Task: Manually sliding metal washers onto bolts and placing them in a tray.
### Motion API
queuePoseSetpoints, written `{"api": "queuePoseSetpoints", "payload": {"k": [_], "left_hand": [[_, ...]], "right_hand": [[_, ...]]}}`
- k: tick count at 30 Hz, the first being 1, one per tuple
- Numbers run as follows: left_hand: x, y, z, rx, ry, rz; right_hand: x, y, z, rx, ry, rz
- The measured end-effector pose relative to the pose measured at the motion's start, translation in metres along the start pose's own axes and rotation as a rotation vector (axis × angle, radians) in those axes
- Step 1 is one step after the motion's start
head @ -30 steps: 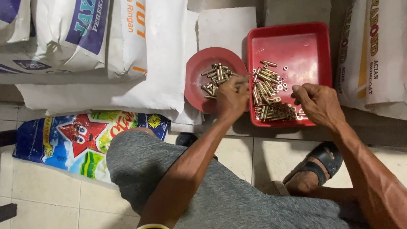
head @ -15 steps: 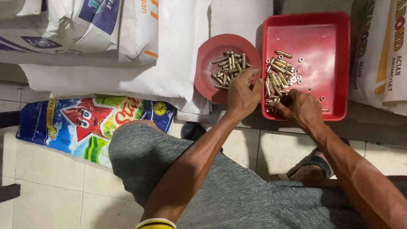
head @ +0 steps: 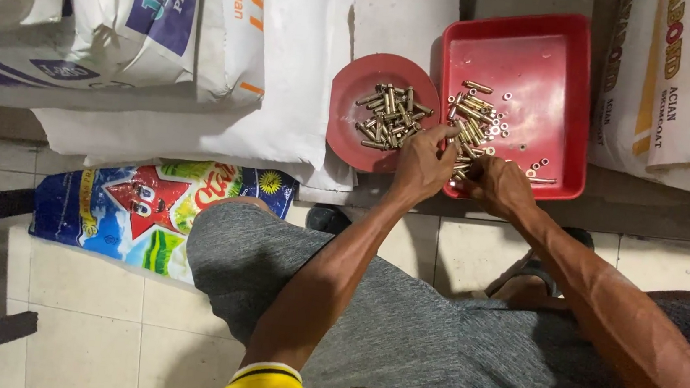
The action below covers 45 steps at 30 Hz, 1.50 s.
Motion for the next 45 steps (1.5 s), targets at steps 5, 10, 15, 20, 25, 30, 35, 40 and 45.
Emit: {"api": "queuePoseSetpoints", "payload": {"k": [5, 10, 15, 20, 25, 30, 35, 40, 45], "left_hand": [[-0.021, -0.018, -0.048, 0.051, -0.015, -0.028], [-0.061, -0.019, -0.095, 0.169, -0.103, -0.135], [-0.069, -0.002, -0.077, 0.32, 0.07, -0.25], [-0.058, 0.003, -0.047, 0.484, 0.6, -0.221], [-0.058, -0.013, -0.045, 0.486, 0.758, -0.187], [-0.046, -0.009, -0.021, 0.482, 0.694, -0.167], [-0.047, -0.017, -0.046, 0.431, 0.796, -0.125], [-0.037, -0.012, -0.044, 0.402, 0.706, -0.122], [-0.042, -0.01, -0.053, 0.452, 0.771, -0.213]], "right_hand": [[0.011, 0.004, 0.009, 0.058, -0.167, 0.026], [0.033, 0.007, 0.016, 0.06, -0.282, 0.004], [0.037, 0.009, 0.022, -0.08, -0.935, 0.051], [0.081, 0.026, -0.031, 0.1, -1.067, 0.17], [0.126, 0.03, -0.073, 0.411, -0.587, 0.247], [0.126, 0.035, -0.059, 0.559, -0.224, 0.465], [0.123, 0.042, -0.05, 0.519, -0.274, 0.453], [0.086, 0.024, 0.011, 0.284, 0.116, 0.386], [0.047, 0.009, 0.049, 0.151, 0.223, 0.252]]}}
Point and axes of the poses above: each hand's wrist, its own y-axis away from the middle knuckle, its own x-axis out of the back of the hand, z = x × y, the point moved 10 cm from there along -y, towards the middle knuckle, and after that the axes turned 8 degrees about x, right-handed, at the moved point
